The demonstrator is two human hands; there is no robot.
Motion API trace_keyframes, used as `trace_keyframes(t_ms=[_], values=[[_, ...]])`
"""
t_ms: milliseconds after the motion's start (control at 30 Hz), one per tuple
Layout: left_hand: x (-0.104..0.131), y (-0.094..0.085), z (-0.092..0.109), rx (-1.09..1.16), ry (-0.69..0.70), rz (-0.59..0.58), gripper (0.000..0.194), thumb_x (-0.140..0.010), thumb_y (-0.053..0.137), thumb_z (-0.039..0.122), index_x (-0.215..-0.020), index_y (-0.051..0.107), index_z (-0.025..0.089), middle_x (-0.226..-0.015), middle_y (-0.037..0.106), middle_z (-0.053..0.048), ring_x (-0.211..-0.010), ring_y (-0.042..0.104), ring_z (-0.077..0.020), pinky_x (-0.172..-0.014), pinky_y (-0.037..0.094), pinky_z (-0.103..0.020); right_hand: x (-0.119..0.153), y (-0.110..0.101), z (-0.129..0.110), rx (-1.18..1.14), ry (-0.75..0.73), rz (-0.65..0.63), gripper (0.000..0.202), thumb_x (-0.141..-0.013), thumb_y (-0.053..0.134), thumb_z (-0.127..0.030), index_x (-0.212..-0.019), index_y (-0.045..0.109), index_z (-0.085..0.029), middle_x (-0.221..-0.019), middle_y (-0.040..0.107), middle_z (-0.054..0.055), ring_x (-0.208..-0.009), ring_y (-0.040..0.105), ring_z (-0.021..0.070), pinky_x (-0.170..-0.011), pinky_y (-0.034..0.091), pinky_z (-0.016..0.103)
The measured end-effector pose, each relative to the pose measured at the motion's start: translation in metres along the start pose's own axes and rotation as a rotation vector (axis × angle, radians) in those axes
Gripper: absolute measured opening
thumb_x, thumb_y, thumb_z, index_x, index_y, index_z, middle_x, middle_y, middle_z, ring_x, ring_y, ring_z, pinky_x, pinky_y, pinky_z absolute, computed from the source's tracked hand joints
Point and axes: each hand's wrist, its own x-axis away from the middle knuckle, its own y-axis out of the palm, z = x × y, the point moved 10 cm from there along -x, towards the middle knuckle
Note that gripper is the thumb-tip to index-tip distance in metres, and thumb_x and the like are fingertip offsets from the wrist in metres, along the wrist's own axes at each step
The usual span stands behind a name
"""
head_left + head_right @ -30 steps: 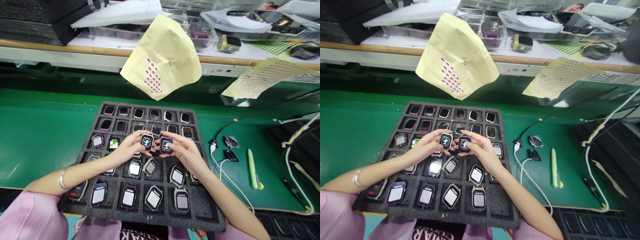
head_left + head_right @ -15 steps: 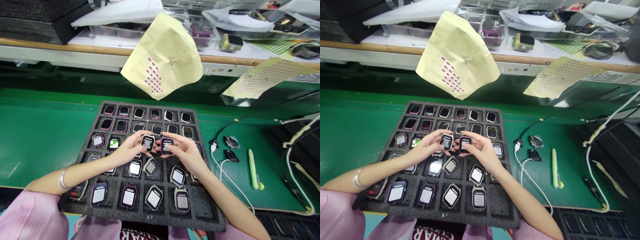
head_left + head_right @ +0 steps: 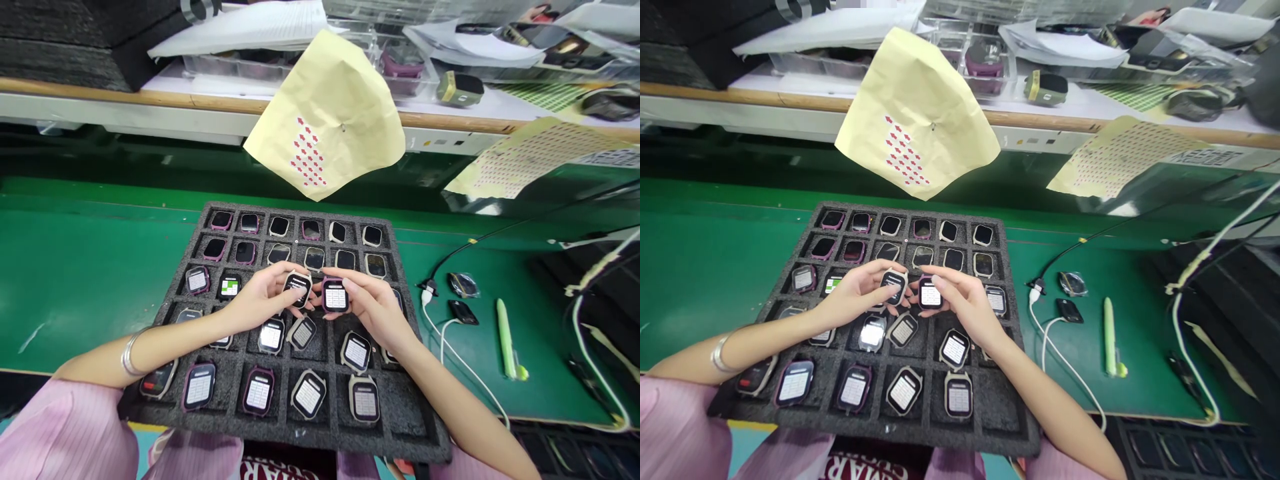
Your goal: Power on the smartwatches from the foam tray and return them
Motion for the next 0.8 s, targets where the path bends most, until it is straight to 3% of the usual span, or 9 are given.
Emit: trace_keyframes(t_ms=[200, 333, 400, 467, 567, 633, 700, 800], values=[[0.0, 0.001, 0.0, 0.021, 0.001, -0.018, 0.03, -0.085, 0.061, 0.023, -0.113, 0.051, 0.016, -0.093, 0.068, -0.007, -0.082, 0.069, -0.0183, -0.069, 0.06, -0.032, 0.001, 0.005, -0.006, 0.034, -0.03, -0.054, 0.035, -0.089, 0.064, -0.034, -0.122, 0.061, -0.025, -0.114, 0.068, 0.009, -0.098, 0.068, 0.0264, -0.074, 0.062, 0.04], [0.001, 0.002, 0.0, 0.013, 0.026, -0.038, 0.042, -0.079, 0.067, 0.014, -0.117, 0.048, 0.018, -0.099, 0.067, -0.007, -0.089, 0.068, -0.0189, -0.075, 0.058, -0.032, 0.004, 0.006, -0.01, 0.18, -0.069, -0.122, 0.059, -0.079, 0.074, -0.021, -0.133, 0.051, -0.026, -0.122, 0.064, 0.008, -0.107, 0.064, 0.0253, -0.092, 0.054, 0.044], [0.002, 0.002, -0.002, -0.004, 0.025, -0.048, 0.052, -0.074, 0.07, 0.009, -0.119, 0.046, 0.018, -0.101, 0.065, -0.007, -0.091, 0.067, -0.018, -0.079, 0.056, -0.031, 0.005, -0.001, -0.013, 0.356, -0.105, -0.114, 0.059, -0.081, 0.071, -0.023, -0.135, 0.048, -0.025, -0.118, 0.064, 0.009, -0.102, 0.066, 0.0251, -0.09, 0.055, 0.045], [0.002, 0.004, -0.005, -0.023, 0.004, -0.058, 0.055, -0.073, 0.07, 0.008, -0.121, 0.044, 0.018, -0.101, 0.065, -0.007, -0.091, 0.067, -0.0173, -0.08, 0.054, -0.031, 0.008, -0.009, -0.019, 0.677, -0.173, -0.094, 0.052, -0.082, 0.069, -0.025, -0.132, 0.052, -0.024, -0.116, 0.062, 0.01, -0.098, 0.065, 0.0262, -0.087, 0.055, 0.046], [0.003, 0.006, -0.008, -0.042, -0.029, -0.059, 0.053, -0.075, 0.07, 0.011, -0.121, 0.044, 0.018, -0.102, 0.064, -0.007, -0.093, 0.065, -0.0174, -0.081, 0.053, -0.032, 0.016, -0.014, -0.029, 1.153, -0.286, -0.134, 0.053, -0.079, 0.072, -0.029, -0.129, 0.057, -0.024, -0.118, 0.056, 0.012, -0.109, 0.056, 0.0312, -0.094, 0.047, 0.05], [0.003, 0.007, -0.009, -0.053, -0.036, -0.054, 0.052, -0.075, 0.07, 0.013, -0.121, 0.044, 0.018, -0.102, 0.064, -0.007, -0.093, 0.065, -0.0176, -0.081, 0.052, -0.032, 0.018, -0.023, -0.036, 1.289, -0.324, -0.155, 0.057, -0.082, 0.07, -0.035, -0.134, 0.052, -0.023, -0.121, 0.055, 0.013, -0.115, 0.051, 0.0322, -0.098, 0.043, 0.049], [0.003, 0.007, -0.01, -0.073, -0.034, -0.049, 0.051, -0.075, 0.069, 0.013, -0.12, 0.045, 0.018, -0.102, 0.063, -0.007, -0.092, 0.064, -0.0173, -0.081, 0.052, -0.032, 0.014, -0.046, -0.05, 1.356, -0.344, -0.049, 0.046, -0.09, 0.059, -0.038, -0.132, 0.054, -0.021, -0.122, 0.057, 0.013, -0.114, 0.051, 0.0312, -0.098, 0.041, 0.048], [-0.001, 0.008, -0.011, -0.104, -0.036, -0.061, 0.05, -0.077, 0.067, 0.013, -0.12, 0.043, 0.018, -0.102, 0.062, -0.006, -0.092, 0.064, -0.016, -0.081, 0.051, -0.031, 0.002, -0.088, -0.063, 1.413, -0.296, 0.186, 0.03, -0.092, 0.051, -0.039, -0.104, 0.069, -0.017, -0.1, 0.067, 0.013, -0.098, 0.059, 0.0313, -0.088, 0.043, 0.045]])
